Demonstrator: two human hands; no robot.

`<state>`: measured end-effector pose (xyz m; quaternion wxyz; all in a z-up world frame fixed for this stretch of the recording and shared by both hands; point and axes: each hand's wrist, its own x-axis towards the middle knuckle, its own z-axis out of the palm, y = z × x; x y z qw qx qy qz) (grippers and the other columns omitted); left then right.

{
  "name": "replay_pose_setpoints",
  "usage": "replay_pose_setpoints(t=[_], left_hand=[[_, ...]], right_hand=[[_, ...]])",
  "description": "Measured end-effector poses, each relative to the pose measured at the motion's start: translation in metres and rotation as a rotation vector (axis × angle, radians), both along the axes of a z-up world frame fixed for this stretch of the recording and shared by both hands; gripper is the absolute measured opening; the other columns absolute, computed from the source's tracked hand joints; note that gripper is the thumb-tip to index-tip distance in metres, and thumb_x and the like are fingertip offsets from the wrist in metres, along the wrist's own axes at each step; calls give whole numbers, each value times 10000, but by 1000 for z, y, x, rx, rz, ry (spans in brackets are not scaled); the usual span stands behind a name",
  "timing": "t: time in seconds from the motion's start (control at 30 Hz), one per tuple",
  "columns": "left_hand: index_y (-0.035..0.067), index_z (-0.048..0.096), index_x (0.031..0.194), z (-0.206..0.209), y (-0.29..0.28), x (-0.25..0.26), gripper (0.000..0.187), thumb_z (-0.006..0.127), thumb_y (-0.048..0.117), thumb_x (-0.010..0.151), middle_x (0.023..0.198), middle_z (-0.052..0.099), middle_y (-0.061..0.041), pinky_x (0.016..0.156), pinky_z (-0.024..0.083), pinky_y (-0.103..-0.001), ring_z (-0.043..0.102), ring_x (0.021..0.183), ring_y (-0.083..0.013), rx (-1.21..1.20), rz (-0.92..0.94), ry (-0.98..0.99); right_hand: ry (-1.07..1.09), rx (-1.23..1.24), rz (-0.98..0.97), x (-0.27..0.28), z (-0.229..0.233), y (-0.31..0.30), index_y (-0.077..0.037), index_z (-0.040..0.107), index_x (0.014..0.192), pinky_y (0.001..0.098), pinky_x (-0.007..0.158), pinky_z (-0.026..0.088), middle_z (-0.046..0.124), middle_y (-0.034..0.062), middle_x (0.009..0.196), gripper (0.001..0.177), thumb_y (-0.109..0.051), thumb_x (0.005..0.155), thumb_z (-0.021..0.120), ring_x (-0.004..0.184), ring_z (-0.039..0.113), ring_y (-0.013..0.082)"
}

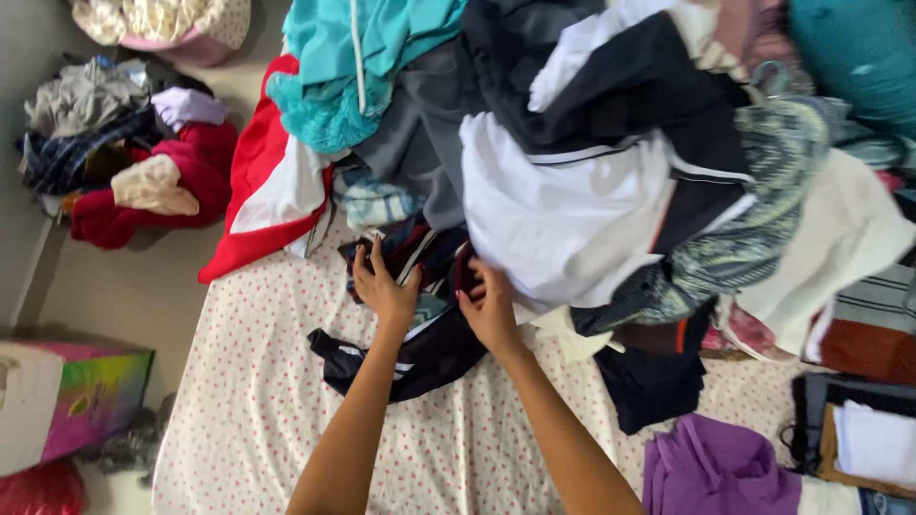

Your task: The recorder folds multiple items of clothing, including a purple jacket, a white tank top, and a striped shirt, on a bed and places them into organized piles.

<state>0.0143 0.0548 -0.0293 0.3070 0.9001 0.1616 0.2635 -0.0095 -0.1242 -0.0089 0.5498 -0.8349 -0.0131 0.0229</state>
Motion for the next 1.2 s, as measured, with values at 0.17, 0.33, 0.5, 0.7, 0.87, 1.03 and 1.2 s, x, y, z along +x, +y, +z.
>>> replay_pose_setpoints(t=[0.17,0.33,0.5,0.7,0.87,1.03,1.2], left_hand=[[61,628,1167,-44,28,-11,417,784,208,810,1232,600,-192,970,440,-462,561,1132,-393,-154,-77,136],[24,609,1146,-74,37,-37,205,608,203,1047,918,591,-134,750,441,-339,543,845,-255,-663,-139,298],[29,607,1098,-36,50,-102,240,525,255,1105,911,526,-13,712,398,-247,445,806,-83,-1012,-159,249],[-7,658,1100,2,89,-212,351,557,329,1087,924,617,33,744,461,-223,529,834,-56,-1240,-145,315],[-5,671,1154,66,76,-290,336,660,283,982,952,697,13,735,507,-241,609,841,-65,-1189,-224,383],[-4,694,1183,36,51,-375,350,694,261,954,968,719,-19,717,516,-266,627,840,-89,-1214,-129,447],[-1,684,1256,51,32,-448,369,667,251,987,1098,724,-5,830,513,-232,634,944,-75,-1295,-182,261]], right_hand=[[-177,-334,-95,20,-1,24,11,528,1332,443,904,453,517,223,1204,701,-106,715,841,1081,532,408],[-158,-356,-141,10,-17,14,-17,649,1184,413,997,463,561,168,1186,349,-26,854,761,1142,575,380],[-426,-157,-62,-47,42,8,19,663,965,391,925,482,674,168,1192,103,-47,893,697,1073,641,282],[84,201,-118,-182,72,-8,-14,610,926,265,603,386,513,-9,728,191,-158,1052,608,670,444,60],[96,182,-175,-279,71,-21,-31,539,880,250,539,325,434,-36,682,228,-164,1055,596,613,379,44],[114,124,-173,-361,51,-53,-30,554,893,244,536,362,489,-41,663,184,-144,1026,609,603,442,46],[-43,176,-182,-422,69,-76,-4,583,905,216,595,423,581,-22,722,176,-119,1027,638,670,516,33]])
